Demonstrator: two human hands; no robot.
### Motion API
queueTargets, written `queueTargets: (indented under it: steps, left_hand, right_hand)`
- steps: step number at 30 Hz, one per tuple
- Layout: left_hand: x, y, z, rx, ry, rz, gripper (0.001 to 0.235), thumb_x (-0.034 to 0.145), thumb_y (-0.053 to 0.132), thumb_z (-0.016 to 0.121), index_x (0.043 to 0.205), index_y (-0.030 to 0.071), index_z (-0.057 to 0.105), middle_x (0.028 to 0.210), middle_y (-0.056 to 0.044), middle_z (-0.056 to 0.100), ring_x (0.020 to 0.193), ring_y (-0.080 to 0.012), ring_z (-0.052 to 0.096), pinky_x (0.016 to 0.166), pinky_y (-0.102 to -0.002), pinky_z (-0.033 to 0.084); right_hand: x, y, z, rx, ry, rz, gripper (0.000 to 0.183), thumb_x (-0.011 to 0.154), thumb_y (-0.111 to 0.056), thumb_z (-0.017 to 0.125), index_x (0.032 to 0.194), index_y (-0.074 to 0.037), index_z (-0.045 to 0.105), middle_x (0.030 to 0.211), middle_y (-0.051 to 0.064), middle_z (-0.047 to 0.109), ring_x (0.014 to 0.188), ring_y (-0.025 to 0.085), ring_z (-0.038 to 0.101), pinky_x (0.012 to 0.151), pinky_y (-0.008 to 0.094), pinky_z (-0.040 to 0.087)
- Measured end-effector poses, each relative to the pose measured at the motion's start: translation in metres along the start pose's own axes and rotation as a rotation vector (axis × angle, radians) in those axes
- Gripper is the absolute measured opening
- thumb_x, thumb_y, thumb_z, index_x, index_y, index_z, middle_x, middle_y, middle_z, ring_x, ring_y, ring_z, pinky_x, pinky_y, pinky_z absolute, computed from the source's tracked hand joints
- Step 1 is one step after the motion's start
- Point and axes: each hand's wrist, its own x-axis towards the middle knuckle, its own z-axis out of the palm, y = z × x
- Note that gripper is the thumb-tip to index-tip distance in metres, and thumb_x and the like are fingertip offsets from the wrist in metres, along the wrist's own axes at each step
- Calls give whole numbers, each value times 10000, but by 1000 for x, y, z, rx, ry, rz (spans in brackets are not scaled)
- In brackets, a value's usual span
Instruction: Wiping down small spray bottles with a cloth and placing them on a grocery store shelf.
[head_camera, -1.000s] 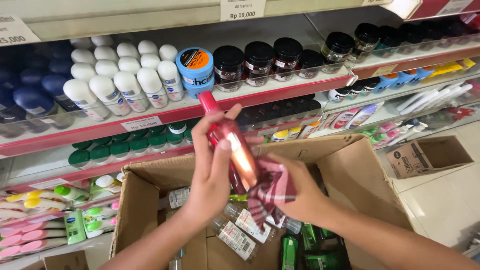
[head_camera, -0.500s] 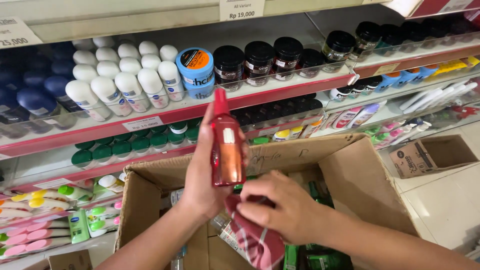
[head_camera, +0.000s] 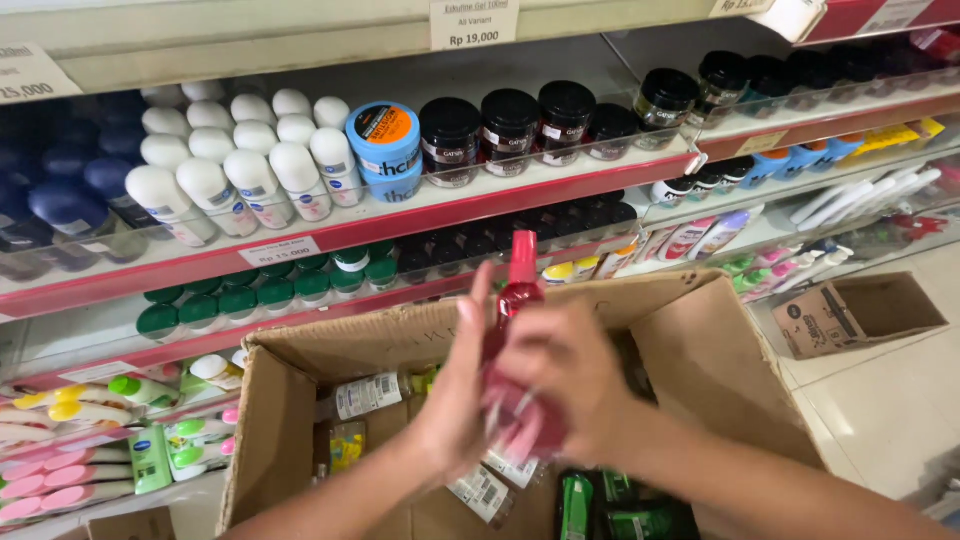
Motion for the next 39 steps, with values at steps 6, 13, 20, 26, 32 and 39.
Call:
queueTargets:
  steps: [6, 13, 20, 26, 32, 39]
  left_hand:
    - [1, -13, -22, -15, -112, 20, 776, 999, 678, 287, 1461, 80, 464, 1265, -96, 625, 1113, -178, 652, 899, -348, 584]
    - [18, -55, -64, -240, -254, 54, 400, 1120, 310, 407, 1343, -3, 518, 1090, -43, 650, 942, -142, 648, 820, -327, 557]
    - [1, 3, -11, 18, 61, 106, 438, 1088, 361, 411, 1395, 86, 557, 1024, -48, 655, 874, -108, 627, 777, -285, 558]
    - [-6, 11, 11, -174, 0, -115, 657, 1009, 564, 254, 1368, 91, 536, 1199, -48, 680, 1112, -157, 672, 981, -331, 567]
    - [-2, 29, 4, 0, -133, -108, 833, 950, 688, 265, 1500, 109, 505, 1455, -36, 606, 1363, -146, 548, 1148, -301, 417]
    - [1, 36, 5, -127, -21, -9, 772, 1001, 616, 249, 1406, 35, 557, 1312, -69, 674, 1210, -207, 634, 1054, -368, 516]
  right_hand:
    - [-1, 10, -6, -155, -89, -331, 475, 735, -260, 864, 1108, -122, 605, 1136, 86, 540, 990, 301, 570, 841, 444, 484]
    - [-9, 17, -2, 251, 86, 117, 317, 934, -150, 640, 1229, -98, 535, 1257, 102, 468, 968, 202, 652, 822, 335, 585]
    - [-14, 11, 3, -59, -132, -571, 507, 819, -210, 827, 1252, -136, 577, 1232, 48, 554, 1025, 259, 567, 886, 428, 478]
    - [1, 24, -6, -87, 70, -313, 483, 871, -215, 813, 1280, -117, 578, 1282, 72, 549, 1096, 276, 584, 918, 384, 494]
    - [-8, 4, 8, -76, -98, -474, 480, 810, -275, 843, 1205, -94, 640, 1264, 83, 596, 1043, 292, 599, 941, 461, 487]
    - [4, 11, -8, -247, -123, -613, 313, 876, -124, 792, 1173, -130, 693, 1274, 24, 624, 1042, 281, 584, 949, 419, 535]
